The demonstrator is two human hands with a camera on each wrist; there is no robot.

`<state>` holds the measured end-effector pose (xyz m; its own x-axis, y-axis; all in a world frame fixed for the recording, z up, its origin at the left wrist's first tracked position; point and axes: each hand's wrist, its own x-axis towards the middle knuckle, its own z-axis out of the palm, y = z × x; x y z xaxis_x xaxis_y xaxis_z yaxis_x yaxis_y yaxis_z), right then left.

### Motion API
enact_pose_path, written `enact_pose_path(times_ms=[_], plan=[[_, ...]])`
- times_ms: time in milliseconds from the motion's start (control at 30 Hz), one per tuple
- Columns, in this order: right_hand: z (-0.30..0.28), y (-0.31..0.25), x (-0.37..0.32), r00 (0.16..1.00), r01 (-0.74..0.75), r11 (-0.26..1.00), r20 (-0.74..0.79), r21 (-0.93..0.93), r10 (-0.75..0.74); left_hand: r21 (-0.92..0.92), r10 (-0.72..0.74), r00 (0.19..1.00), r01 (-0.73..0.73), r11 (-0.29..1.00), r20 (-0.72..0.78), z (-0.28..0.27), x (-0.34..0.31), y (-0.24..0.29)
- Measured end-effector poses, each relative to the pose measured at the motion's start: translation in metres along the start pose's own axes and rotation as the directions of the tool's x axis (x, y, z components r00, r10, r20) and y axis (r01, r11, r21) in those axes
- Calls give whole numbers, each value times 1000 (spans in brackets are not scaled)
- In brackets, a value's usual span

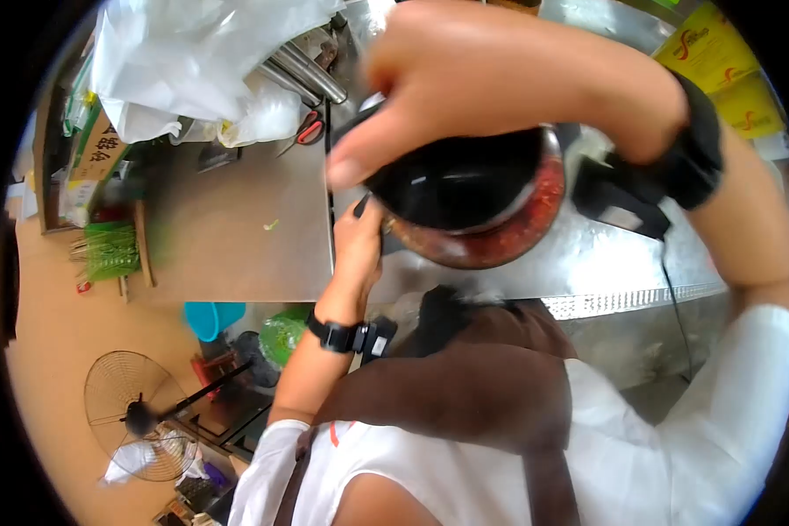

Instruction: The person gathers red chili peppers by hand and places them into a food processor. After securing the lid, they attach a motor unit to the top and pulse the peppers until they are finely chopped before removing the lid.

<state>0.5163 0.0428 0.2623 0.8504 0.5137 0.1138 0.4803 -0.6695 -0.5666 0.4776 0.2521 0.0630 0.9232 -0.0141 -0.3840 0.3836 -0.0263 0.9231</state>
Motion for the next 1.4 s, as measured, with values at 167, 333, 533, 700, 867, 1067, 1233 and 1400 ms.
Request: enact_pose_path(times_ms=[167, 333, 533, 700, 867, 1067, 1233, 1400], plan=[[45, -21, 36, 951, 268, 955, 127, 126, -283, -107, 100, 962, -131, 986, -252, -67, -34, -19], [8, 4, 5, 988, -3, 976, 151, 218, -30, -9, 69, 993, -70, 997, -91, -38, -4, 9], [-20, -14, 0, 983, -77, 997, 170, 9, 75, -7, -19, 999, 19, 1000, -31, 8, 9, 7], [30, -21, 34, 950, 146, 980, 256, 137, -177, -129, 92, 984, -113, 985, -155, -70, -20, -35], [15, -8, 17, 975, 74, 988, 199, 133, -99, -79, 123, 983, -135, 988, -139, -49, -11, -6], [-39, -10, -9, 960, -189, 982, 204, -27, 191, -35, -51, 997, 54, 998, 65, 29, 18, 17], [15, -6, 26, 966, 65, 993, 245, 94, -87, 76, 11, 987, 1, 997, -159, -47, -9, -23], [33, -15, 38, 945, 200, 959, 218, 201, -243, -175, 36, 981, -70, 982, -189, -59, -35, -11]])
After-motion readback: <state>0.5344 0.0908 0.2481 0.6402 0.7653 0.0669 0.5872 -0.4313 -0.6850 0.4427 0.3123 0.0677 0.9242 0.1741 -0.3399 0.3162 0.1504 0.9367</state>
